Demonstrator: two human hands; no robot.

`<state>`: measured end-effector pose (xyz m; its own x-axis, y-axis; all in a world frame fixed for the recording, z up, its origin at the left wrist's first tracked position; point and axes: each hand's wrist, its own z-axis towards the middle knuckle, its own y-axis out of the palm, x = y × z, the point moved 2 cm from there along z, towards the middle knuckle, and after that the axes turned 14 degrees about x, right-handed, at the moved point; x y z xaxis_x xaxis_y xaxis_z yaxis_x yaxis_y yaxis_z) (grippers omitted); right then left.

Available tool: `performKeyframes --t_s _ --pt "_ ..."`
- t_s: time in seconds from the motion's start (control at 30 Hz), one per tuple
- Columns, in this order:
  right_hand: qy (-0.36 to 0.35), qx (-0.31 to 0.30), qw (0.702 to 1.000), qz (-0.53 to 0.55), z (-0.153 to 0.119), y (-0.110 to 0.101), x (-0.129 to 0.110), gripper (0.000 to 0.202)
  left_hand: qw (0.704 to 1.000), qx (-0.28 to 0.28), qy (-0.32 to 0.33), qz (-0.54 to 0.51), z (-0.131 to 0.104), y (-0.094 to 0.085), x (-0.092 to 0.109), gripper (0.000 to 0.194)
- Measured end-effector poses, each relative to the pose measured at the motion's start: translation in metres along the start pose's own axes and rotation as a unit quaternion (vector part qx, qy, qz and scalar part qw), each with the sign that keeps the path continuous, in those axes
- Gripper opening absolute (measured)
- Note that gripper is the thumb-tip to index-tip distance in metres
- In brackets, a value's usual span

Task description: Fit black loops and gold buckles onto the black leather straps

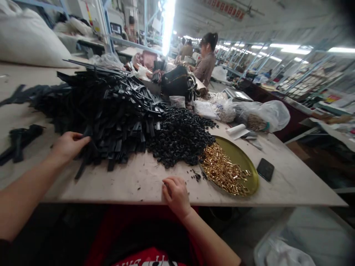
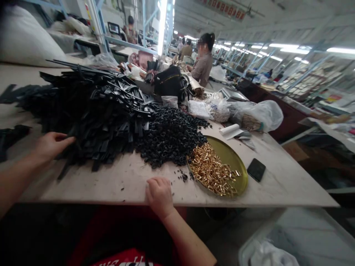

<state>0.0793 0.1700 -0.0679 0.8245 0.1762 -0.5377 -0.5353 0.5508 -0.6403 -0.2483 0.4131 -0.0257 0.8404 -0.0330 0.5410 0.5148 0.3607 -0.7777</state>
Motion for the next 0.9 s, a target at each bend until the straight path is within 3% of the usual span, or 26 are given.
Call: performKeyframes --t_s 0.07,0.17,0.23,0.27,0.33,0.37,0.43,0.5,0.67,0.77,0.9 --pt "0.021 0.043 0.997 0.052 0.000 -0.010 0.006 0.018 0.998 0.068 -0.005 0.007 -0.020 -0.018 0.022 0.039" --pt "0.066 0.101 0.989 0.084 0.002 -0.036 0.027 0.018 0.997 0.048 0.009 -0.054 -0.076 -0.034 0.067 0.033" --pt "0.099 0.112 0.987 0.057 0.004 -0.056 0.043 0.018 0.982 -0.060 -0.029 -0.177 -0.126 -0.034 0.100 0.030" --pt "0.118 0.119 0.985 0.039 0.004 -0.065 0.050 0.018 0.954 -0.166 -0.056 -0.243 -0.153 -0.029 0.116 0.027" --pt "0.170 0.108 0.979 0.043 0.005 -0.079 0.056 0.022 0.867 -0.340 -0.154 -0.330 -0.204 -0.018 0.144 0.021" --pt "0.207 0.080 0.972 0.074 0.004 -0.082 0.055 0.026 0.819 -0.402 -0.196 -0.359 -0.225 -0.013 0.156 0.019" --pt "0.287 0.005 0.941 0.180 0.002 -0.082 0.044 0.036 0.756 -0.466 -0.241 -0.393 -0.257 -0.006 0.173 0.016" --pt "0.354 -0.044 0.890 0.284 -0.001 -0.077 0.030 0.039 0.722 -0.496 -0.260 -0.407 -0.274 -0.001 0.181 0.014" --pt "0.483 -0.055 0.767 0.419 -0.005 -0.055 0.020 0.031 0.687 -0.532 -0.292 -0.399 -0.286 0.006 0.181 0.013" --pt "0.508 -0.076 0.731 0.449 -0.007 -0.049 0.023 0.029 0.668 -0.551 -0.296 -0.403 -0.285 0.013 0.185 0.015" --pt "0.530 -0.096 0.711 0.452 -0.007 -0.047 0.024 0.027 0.638 -0.559 -0.308 -0.431 -0.281 0.027 0.196 0.023"
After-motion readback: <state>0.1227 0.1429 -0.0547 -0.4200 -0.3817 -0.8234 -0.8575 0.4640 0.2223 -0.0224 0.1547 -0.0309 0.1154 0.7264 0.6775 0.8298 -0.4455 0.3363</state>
